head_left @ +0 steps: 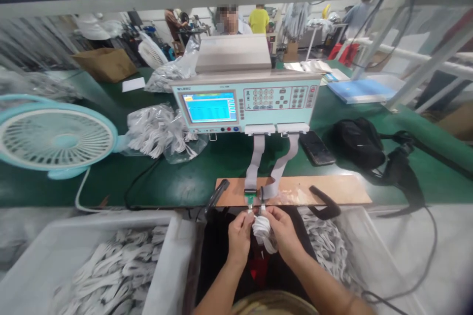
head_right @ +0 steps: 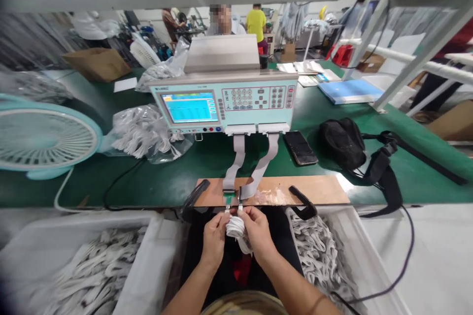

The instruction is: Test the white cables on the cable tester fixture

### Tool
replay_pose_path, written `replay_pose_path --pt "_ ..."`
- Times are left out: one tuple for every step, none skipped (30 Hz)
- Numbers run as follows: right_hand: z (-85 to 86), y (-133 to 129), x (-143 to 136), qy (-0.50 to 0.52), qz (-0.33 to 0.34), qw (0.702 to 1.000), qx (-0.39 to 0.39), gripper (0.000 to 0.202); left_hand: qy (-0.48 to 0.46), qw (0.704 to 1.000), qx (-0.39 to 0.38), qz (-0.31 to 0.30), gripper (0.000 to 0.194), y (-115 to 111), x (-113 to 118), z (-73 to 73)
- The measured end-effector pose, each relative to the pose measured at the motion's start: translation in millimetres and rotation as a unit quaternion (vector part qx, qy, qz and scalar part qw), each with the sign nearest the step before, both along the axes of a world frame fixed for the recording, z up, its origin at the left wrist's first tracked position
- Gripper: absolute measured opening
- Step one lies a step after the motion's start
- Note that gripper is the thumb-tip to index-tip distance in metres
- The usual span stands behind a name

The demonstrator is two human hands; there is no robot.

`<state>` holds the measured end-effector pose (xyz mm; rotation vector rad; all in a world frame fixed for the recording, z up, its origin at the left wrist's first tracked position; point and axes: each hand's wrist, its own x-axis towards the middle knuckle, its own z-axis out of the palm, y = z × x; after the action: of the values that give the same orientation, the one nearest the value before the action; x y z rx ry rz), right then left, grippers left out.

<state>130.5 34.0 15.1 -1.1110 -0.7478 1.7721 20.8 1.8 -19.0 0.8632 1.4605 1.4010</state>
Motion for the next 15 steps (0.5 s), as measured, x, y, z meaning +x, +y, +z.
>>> replay_pose_path --pt "0.2 0 0 -0.004 -0.003 1.0 0.003 0.032 0.003 1.0 0.005 0.001 0.034 2 1 0.6" --pt "0.3 1 0 -0.009 -0.003 1.0 0.006 0.032 0.006 1.0 0.009 0.004 0.036 5 2 1.6" --pt "0.6 1 -1 -0.013 -0.002 1.0 0.008 0.032 0.009 1.0 0.011 0.009 0.037 7 4 3.2" --pt "1.0 1 -1 -0.017 0.0 1.0 0.007 0.031 0.014 1.0 0.012 0.014 0.038 8 5 5.5" --pt "1.7 1 0 -0.022 0.003 1.0 0.004 0.031 0.021 1.0 0.013 0.017 0.038 8 5 8.5" --pt "2.7 0 0 -0.029 0.004 1.0 -0.002 0.032 0.03 0.999 0.014 0.019 0.037 6 5 12.4" --pt "3.9 -1 0 -0.039 0.002 0.999 -0.012 0.033 0.041 0.999 0.015 0.022 0.036 2 3 16.8" --pt "4.9 -2 0 -0.051 0.0 0.998 -0.025 0.035 0.049 0.998 0.016 0.026 0.034 -5 -2 21.4" --pt "5.6 -2 0 -0.066 -0.008 0.997 -0.037 0.037 0.061 0.997 0.02 0.031 0.032 -14 -10 25.7" --pt "5.8 -2 0 -0.08 -0.013 0.996 -0.048 0.04 0.083 0.995 0.027 0.036 0.031 -25 -21 29.4" --pt "5.2 -1 0 -0.094 -0.014 0.994 -0.057 0.041 0.125 0.991 0.021 0.048 0.031 -38 -36 31.9" --pt "4.0 0 0 -0.109 -0.022 0.992 -0.059 0.042 0.181 0.981 -0.003 0.07 0.032 -53 -54 33.1" --pt "2.4 2 -1 -0.116 -0.022 0.991 -0.057 0.043 0.243 0.964 -0.04 0.095 0.033 -71 -76 32.7" --pt "0.5 3 -1 -0.12 -0.023 0.991 -0.054 0.043 0.315 0.932 -0.111 0.139 0.036 -91 -101 30.8" --pt "-1.4 4 -1 -0.121 -0.022 0.991 -0.05 0.043 0.346 0.903 -0.177 0.182 0.036 -113 -127 27.4"
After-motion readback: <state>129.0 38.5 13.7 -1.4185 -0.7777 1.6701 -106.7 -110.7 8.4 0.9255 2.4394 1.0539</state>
